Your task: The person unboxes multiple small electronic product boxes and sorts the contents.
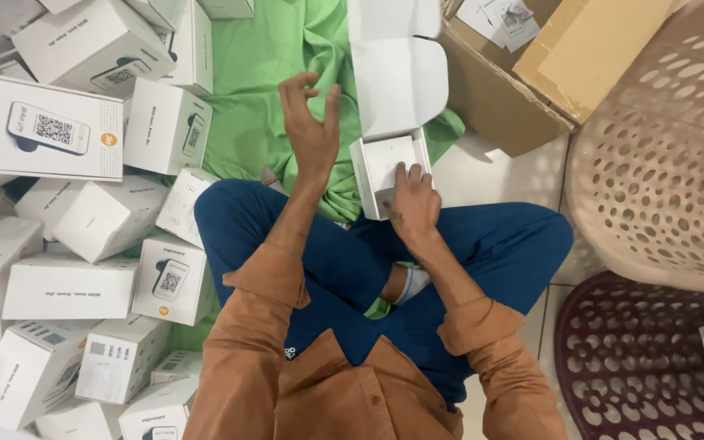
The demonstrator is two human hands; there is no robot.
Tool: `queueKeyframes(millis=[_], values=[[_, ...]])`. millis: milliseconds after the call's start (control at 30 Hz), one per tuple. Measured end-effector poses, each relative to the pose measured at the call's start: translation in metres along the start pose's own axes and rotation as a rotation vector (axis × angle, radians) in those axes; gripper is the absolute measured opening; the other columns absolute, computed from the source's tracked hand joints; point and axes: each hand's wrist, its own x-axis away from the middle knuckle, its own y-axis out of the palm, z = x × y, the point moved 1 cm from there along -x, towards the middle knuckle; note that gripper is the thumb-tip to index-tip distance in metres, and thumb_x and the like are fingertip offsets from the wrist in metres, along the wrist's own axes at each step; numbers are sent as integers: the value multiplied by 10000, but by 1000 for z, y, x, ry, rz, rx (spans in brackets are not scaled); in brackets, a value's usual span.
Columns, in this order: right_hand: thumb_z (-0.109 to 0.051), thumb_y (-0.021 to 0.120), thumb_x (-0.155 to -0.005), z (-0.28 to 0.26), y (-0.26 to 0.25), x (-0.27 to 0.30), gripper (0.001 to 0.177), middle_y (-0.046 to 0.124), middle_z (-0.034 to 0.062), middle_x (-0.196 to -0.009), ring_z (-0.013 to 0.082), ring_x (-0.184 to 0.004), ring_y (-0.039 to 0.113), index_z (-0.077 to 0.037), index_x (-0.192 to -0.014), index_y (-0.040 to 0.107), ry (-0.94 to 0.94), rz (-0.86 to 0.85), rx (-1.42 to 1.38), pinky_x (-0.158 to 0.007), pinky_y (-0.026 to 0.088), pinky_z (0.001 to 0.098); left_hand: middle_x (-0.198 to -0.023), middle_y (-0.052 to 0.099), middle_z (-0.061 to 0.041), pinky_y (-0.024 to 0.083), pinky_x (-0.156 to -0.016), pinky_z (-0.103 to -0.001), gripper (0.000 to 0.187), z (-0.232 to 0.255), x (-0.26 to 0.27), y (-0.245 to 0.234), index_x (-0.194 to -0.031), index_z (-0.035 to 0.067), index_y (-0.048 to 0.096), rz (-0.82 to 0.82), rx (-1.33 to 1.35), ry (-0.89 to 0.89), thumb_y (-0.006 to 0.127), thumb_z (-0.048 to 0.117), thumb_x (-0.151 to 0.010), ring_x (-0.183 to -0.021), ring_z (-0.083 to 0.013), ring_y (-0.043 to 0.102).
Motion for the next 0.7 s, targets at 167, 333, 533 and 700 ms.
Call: queueKeyframes(millis=[167, 333, 533, 700], values=[[-246, 927, -571, 1, -36, -29, 773, 486, 138, -1486, 367, -1287, 469, -92, -1252, 595, -394, 96, 150, -931, 469, 513, -1172, 634, -36, 467, -1025, -441, 247, -25, 51, 5, -1149, 135, 628, -422, -203, 287, 777, 118, -953, -1152, -297, 620], [-121, 872, -618, 15, 13, -66, 901, 551, 88, -1340, 294, -1265, 502, -60, -1455, 546, -579, 206, 237, -984, 413, 537, -1293, 604, -163, 380, -1092, -504, 488, -41, 69, 2, -1292, 30, 610, -525, -317, 268, 763, 204, -863, -1261, -360, 515], [-145, 862, -566, 14, -52, -28, 888, 541, 175, -1304, 372, -1251, 487, -23, -1387, 546, -555, 220, -65, -997, 433, 535, -1398, 588, -152, 312, -1174, -526, 472, -28, 60, -13, -1342, 44, 600, -574, -189, 189, 708, 320, -974, -1347, -375, 492], [-144, 882, -584, 13, -90, 7, 929, 535, 194, -1313, 404, -1225, 496, -48, -1436, 524, -431, 275, -315, -984, 486, 502, -1474, 566, -169, 315, -1249, -503, 583, 1, 52, -21, -1443, 59, 558, -576, 83, 161, 644, 418, -991, -1436, -399, 459]])
